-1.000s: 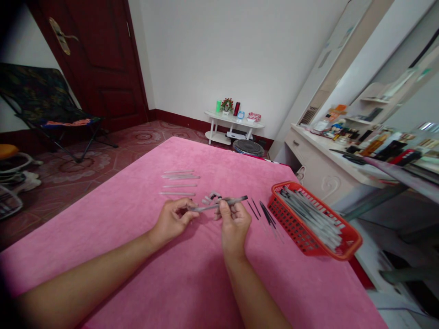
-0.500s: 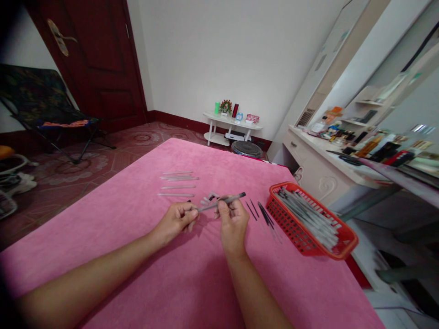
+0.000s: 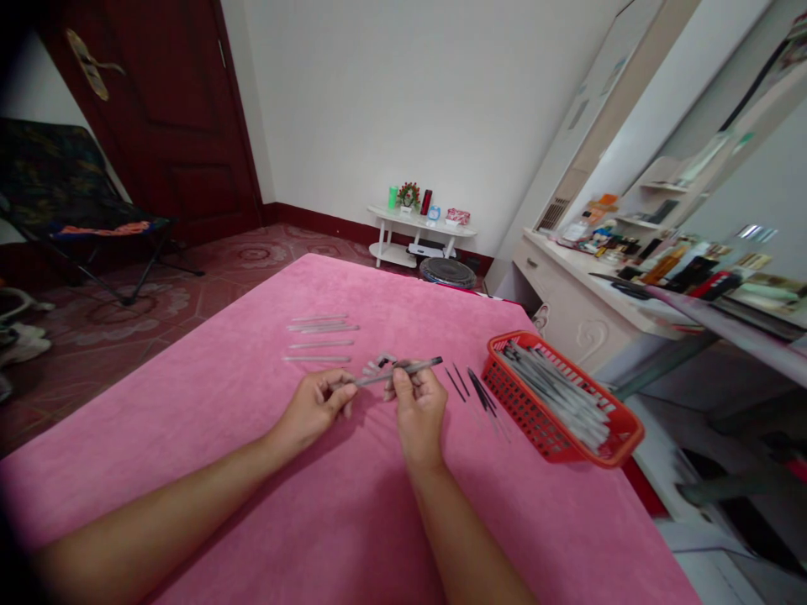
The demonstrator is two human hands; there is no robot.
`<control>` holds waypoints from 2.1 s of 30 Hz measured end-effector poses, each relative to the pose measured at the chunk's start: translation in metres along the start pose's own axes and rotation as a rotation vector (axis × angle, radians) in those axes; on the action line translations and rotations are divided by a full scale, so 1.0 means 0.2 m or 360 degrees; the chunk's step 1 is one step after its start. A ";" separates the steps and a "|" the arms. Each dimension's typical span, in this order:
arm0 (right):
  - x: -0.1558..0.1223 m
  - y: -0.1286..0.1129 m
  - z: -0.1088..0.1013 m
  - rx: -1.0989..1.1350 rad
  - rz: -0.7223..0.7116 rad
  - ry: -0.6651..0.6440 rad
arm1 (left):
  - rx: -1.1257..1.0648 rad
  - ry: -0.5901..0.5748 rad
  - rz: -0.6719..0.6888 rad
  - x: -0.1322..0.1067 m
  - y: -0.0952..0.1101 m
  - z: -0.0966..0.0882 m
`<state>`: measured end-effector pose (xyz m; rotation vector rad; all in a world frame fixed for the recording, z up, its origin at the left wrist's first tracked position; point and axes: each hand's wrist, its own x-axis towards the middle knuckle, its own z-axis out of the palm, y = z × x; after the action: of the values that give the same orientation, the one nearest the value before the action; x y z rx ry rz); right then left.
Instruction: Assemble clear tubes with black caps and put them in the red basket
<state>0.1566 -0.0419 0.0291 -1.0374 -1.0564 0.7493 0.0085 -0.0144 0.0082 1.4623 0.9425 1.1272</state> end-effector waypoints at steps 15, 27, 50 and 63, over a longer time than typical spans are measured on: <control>0.20 -0.17 -0.19 -0.0804 -0.0104 -0.0484 | -0.0485 0.0118 -0.0179 0.07 -0.03 -0.09; 0.07 -0.13 -0.10 -0.1437 -0.0380 -0.0637 | -0.0694 0.0170 -0.0161 0.06 -0.03 -0.14; 0.35 -0.37 -0.60 -0.1879 -0.0361 0.0261 | 0.0141 0.0280 0.0097 0.16 -0.11 -0.23; 0.39 -0.41 -0.73 -0.1288 -0.0720 0.1173 | 0.0195 0.0377 0.0097 0.19 -0.13 -0.28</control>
<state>0.3220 -0.0467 0.1130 -1.5086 -0.8754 -0.4759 -0.0356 0.0403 -0.0082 1.4859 1.1546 1.3286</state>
